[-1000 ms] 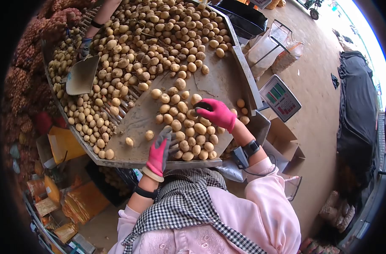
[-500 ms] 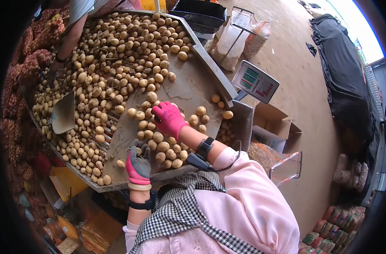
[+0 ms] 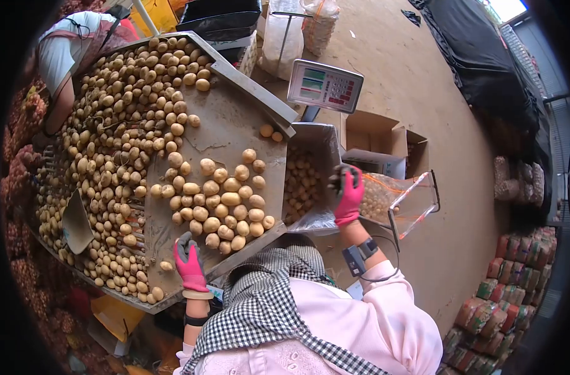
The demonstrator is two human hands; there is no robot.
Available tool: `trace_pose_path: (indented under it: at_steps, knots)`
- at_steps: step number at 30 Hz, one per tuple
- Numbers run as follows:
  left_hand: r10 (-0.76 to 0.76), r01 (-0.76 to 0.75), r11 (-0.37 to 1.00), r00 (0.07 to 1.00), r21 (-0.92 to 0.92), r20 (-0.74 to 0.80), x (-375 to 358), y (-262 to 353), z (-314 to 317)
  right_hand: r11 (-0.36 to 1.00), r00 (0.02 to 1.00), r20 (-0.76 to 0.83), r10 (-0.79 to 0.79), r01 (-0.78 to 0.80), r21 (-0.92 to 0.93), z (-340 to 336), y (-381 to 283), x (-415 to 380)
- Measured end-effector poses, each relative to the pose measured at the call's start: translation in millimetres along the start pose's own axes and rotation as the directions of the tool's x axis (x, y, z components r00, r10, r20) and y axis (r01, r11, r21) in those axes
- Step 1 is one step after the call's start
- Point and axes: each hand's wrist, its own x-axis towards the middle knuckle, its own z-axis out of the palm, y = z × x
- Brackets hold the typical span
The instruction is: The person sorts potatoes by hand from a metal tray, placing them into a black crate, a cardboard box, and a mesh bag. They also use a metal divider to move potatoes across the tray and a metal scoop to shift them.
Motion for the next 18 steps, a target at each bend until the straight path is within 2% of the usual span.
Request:
trace_pose_path:
  at_steps: [1, 2, 3, 4, 5, 6, 7, 8, 9, 10, 11, 12, 13, 14, 15, 16, 18]
  knots:
    - [-0.004, 0.004, 1.000, 1.000, 0.008, 0.017, -2, -4, -3, 0.944, 0.948, -0.126, -0.294, 0.267, -0.192, -50, -1, 25]
    - [-0.037, 0.037, 0.998, 0.999, 0.048, -0.004, -5, -7, -6, 0.907, 0.868, -0.305, -0.391, 0.307, -0.287, -109, 3, 47]
    - [-0.068, 0.070, 0.994, 0.997, 0.088, -0.027, -9, -10, -5, 0.843, 0.774, -0.399, -0.492, 0.309, -0.440, -175, 8, 67]
    - [-0.072, 0.073, 0.993, 0.997, 0.096, -0.016, -12, -11, -4, 0.814, 0.704, -0.470, -0.532, 0.273, -0.513, -206, -9, 68]
    - [-0.105, 0.105, 0.994, 0.994, 0.042, -0.018, -14, -11, -2, 0.878, 0.697, -0.584, -0.417, 0.142, -0.457, -247, -17, 72]
    - [-0.138, 0.138, 0.990, 0.990, -0.011, -0.020, -15, -9, 1, 0.783, 0.740, -0.567, -0.362, -0.089, -0.616, -324, -3, 88]
    - [-0.141, 0.141, 0.990, 0.990, 0.001, -0.011, -16, -8, 3, 0.487, 0.726, -0.566, -0.391, -0.358, -0.796, -331, -1, 83]
    - [-0.145, 0.145, 0.989, 0.989, 0.014, -0.008, -17, -8, 8, 0.103, 0.723, -0.551, -0.417, -0.565, -0.819, -334, -5, 80]
    - [-0.149, 0.149, 0.988, 0.989, 0.026, -0.009, -17, -7, 14, 0.101, 0.720, -0.557, -0.414, -0.571, -0.814, -327, -9, 79]
    - [-0.156, 0.156, 0.987, 0.988, 0.040, -0.004, -20, -5, 17, 0.065, 0.838, -0.367, -0.405, -0.373, -0.925, -295, -18, 70]
    - [-0.176, 0.177, 0.977, 0.984, 0.121, -0.013, -20, -4, 21, 0.036, 0.908, -0.154, -0.389, -0.152, -0.988, -260, -22, 66]
    - [-0.195, 0.196, 0.960, 0.981, 0.202, -0.022, -20, -3, 25, 0.200, 0.930, 0.026, -0.367, 0.106, -0.974, -225, -14, 64]
    - [-0.199, 0.198, 0.957, 0.980, 0.214, -0.017, -20, -11, 28, 0.290, 0.923, 0.140, -0.358, 0.253, -0.923, -185, 5, 60]
    - [0.029, -0.015, 0.908, 0.999, 0.418, -0.027, -20, -25, 28, 0.365, 0.937, 0.265, -0.227, 0.334, -0.869, -139, 18, 51]
    - [0.252, -0.209, 0.771, 0.968, 0.601, 0.013, -19, -34, 29, 0.409, 0.926, 0.378, 0.016, 0.339, -0.847, -103, 35, 47]
    - [0.252, -0.208, 0.765, 0.968, 0.610, 0.014, -22, -25, 34, 0.299, 0.847, 0.519, 0.115, 0.469, -0.831, -85, 76, 47]
    - [0.031, -0.008, 0.821, 0.999, 0.571, -0.030, -29, 4, 47, 0.127, 0.749, 0.465, 0.472, 0.464, -0.877, -56, 145, 55]
